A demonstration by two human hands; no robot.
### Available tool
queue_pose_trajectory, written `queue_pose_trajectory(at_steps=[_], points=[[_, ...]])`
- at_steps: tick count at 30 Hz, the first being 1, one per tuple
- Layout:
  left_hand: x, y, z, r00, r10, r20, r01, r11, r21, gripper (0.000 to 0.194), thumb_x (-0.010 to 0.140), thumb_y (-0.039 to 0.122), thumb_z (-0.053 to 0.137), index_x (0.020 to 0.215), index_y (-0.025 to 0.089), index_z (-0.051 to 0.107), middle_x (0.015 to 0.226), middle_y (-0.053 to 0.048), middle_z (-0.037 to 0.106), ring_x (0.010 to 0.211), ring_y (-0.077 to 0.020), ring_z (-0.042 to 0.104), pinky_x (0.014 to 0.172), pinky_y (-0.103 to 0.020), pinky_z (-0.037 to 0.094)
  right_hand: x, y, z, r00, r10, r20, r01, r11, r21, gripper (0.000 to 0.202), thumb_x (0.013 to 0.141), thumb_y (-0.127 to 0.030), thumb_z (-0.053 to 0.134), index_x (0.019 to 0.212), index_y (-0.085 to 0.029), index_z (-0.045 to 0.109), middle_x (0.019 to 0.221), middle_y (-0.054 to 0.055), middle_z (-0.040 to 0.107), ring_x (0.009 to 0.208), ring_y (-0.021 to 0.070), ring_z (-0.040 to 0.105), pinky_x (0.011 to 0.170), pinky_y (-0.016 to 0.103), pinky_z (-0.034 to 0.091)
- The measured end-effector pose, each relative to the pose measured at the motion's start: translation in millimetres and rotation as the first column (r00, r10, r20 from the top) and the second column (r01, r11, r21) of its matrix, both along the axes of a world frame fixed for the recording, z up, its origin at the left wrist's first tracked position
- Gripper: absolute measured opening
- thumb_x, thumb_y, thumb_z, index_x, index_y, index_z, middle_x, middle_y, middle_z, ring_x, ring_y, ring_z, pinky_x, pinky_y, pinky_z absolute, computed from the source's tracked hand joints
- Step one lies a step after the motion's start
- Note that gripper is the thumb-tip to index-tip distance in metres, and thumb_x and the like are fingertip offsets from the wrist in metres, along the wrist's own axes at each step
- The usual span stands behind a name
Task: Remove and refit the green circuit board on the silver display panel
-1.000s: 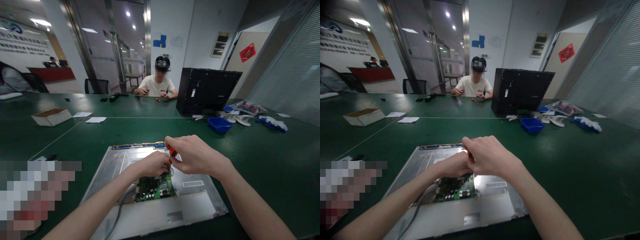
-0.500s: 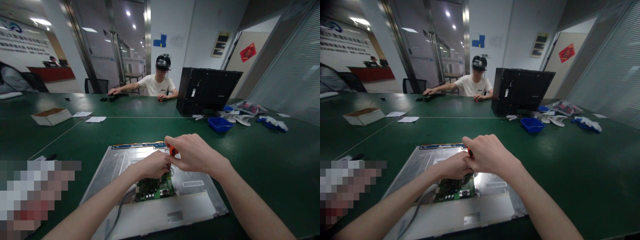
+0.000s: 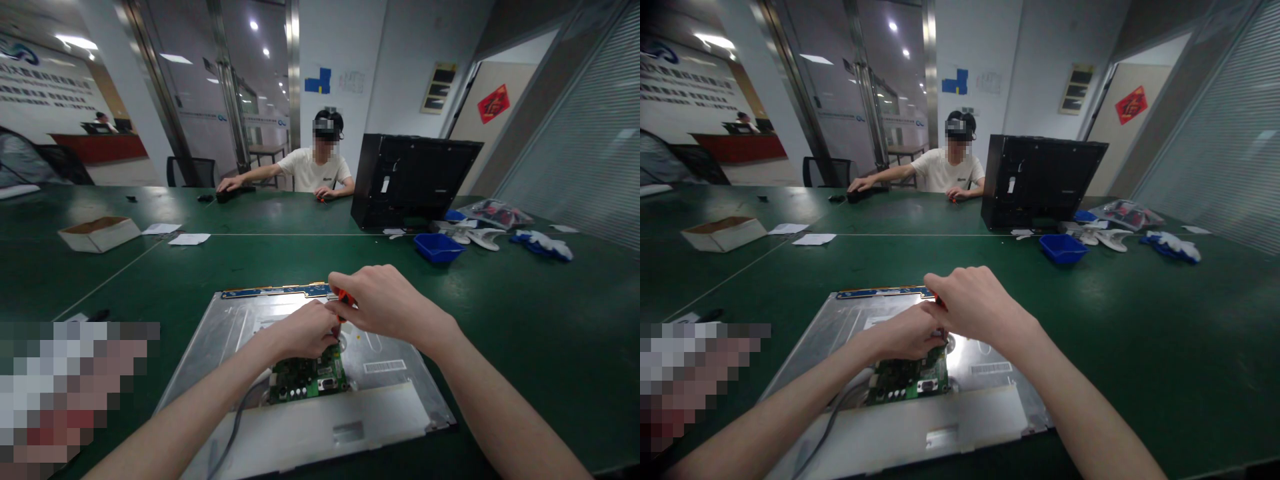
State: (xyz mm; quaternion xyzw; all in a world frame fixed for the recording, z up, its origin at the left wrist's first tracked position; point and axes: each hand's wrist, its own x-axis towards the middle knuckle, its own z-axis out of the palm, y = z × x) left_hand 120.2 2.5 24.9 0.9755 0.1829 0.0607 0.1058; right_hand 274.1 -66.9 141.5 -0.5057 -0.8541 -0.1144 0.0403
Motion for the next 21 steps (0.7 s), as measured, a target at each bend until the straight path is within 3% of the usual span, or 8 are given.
queue_pose_trajectory(at_steps=[5,10,16,21], points=[[0.4,-0.2,0.4,1.0,-0.011,0.013,0.012,1.0,-0.011,0.004,0.079,0.018,0.062,0.081,0.017,0.065,0.086,-0.006,0.068,0.085,-0.0232,0.062,0.075,-0.03,0.045,-0.1,-2.5,2.1,0.997,0.054,-0.049,-0.056,0.998,-0.042,0.015,0.08,-0.028,0.056,0.091,-0.021,0.048,0.076,0.001,0.067,0.063,0.0149,0.058,0.049,0.027,0.019],[-0.9,0.2,-1.2,1.0,0.002,-0.014,-0.002,1.0,0.017,0.008,0.081,0.02,0.058,0.083,0.018,0.065,0.088,-0.006,0.068,0.085,-0.0236,0.061,0.077,-0.032,0.045,-0.5,-0.1,0.1,1.0,0.003,-0.027,-0.004,1.0,-0.028,0.026,0.088,-0.048,0.05,0.091,-0.022,0.051,0.072,0.002,0.066,0.06,0.0157,0.057,0.05,0.028,0.017],[-0.5,0.3,-1.3,1.0,-0.016,0.009,0.017,1.0,-0.01,0.008,0.08,0.02,0.059,0.086,0.018,0.064,0.09,-0.006,0.068,0.085,-0.024,0.062,0.074,-0.031,0.046,-0.7,-2.5,1.5,0.996,0.051,-0.07,-0.056,0.997,-0.062,0.013,0.082,-0.027,0.054,0.093,-0.02,0.049,0.079,0.002,0.067,0.064,0.0147,0.058,0.052,0.027,0.021],[-0.7,-0.9,0.7,1.0,-0.022,-0.003,0.022,0.999,0.025,0.009,0.082,0.02,0.057,0.086,0.017,0.064,0.091,-0.007,0.068,0.087,-0.0252,0.061,0.076,-0.033,0.045,-1.1,-2.3,1.7,0.998,0.037,-0.044,-0.039,0.998,-0.047,0.025,0.088,-0.047,0.05,0.092,-0.022,0.051,0.075,0.002,0.067,0.064,0.0166,0.058,0.051,0.028,0.019]])
